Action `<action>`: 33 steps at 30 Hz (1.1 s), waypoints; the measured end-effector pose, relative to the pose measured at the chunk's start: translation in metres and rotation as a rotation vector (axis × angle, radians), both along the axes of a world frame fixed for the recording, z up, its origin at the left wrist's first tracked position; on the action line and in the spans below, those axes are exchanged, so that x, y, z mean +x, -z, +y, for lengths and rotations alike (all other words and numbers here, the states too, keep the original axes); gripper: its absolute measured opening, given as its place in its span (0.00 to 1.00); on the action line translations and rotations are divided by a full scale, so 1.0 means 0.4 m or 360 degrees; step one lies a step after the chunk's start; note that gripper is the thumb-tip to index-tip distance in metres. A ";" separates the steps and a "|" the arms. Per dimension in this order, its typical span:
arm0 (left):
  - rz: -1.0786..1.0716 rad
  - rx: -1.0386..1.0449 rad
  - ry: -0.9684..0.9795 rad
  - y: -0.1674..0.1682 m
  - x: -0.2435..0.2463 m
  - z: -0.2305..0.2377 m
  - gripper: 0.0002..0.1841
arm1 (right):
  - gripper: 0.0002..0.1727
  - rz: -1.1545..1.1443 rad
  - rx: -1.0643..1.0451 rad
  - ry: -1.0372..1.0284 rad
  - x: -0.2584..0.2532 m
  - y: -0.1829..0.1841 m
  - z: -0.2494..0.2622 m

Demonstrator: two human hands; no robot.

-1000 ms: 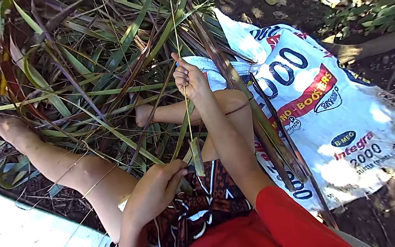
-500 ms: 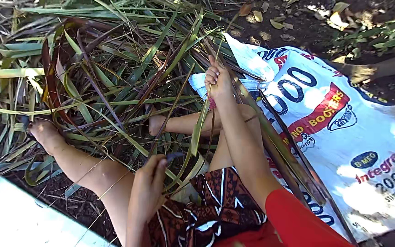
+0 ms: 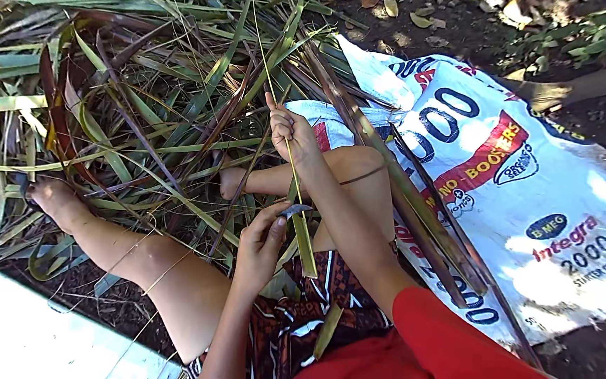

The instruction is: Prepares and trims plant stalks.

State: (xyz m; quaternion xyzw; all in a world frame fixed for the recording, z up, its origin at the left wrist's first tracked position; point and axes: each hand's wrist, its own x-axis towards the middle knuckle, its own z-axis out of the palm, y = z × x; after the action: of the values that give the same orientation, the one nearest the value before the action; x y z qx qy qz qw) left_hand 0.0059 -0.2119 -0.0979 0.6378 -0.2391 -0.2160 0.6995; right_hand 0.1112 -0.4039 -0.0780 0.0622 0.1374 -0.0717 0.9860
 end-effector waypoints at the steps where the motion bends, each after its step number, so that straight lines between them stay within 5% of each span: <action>1: 0.0019 0.0012 0.0010 -0.002 -0.004 -0.001 0.15 | 0.21 -0.0001 0.0039 0.0012 0.001 0.001 -0.004; 6: 0.0044 0.0088 0.0002 -0.005 -0.002 -0.006 0.15 | 0.21 -0.0021 0.0014 0.0030 0.011 -0.010 -0.010; 9: 0.0074 0.0159 0.0083 0.002 0.007 0.016 0.14 | 0.20 -0.0026 -0.0327 0.0018 0.039 -0.038 -0.024; 14: 0.0124 0.0017 0.1167 -0.008 0.008 0.143 0.14 | 0.18 0.0047 -0.0707 0.0395 0.091 -0.024 -0.149; 17: 0.0189 -0.0170 0.0873 -0.025 0.030 0.183 0.14 | 0.18 0.0138 -0.0836 0.0536 0.077 0.001 -0.175; 24: 0.0225 0.0070 -0.0253 -0.041 0.032 0.068 0.17 | 0.20 -0.0008 -0.1001 0.0239 0.045 -0.065 -0.034; 33: 0.0009 -0.0030 0.0005 -0.008 0.016 0.020 0.16 | 0.21 -0.0247 -0.0319 0.0000 0.023 -0.060 0.010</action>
State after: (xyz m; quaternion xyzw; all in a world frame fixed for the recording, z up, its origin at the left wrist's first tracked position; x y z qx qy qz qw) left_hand 0.0122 -0.2040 -0.0948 0.6302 -0.2402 -0.2168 0.7058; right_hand 0.1204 -0.3999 -0.0540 -0.0314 0.0530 -0.0802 0.9949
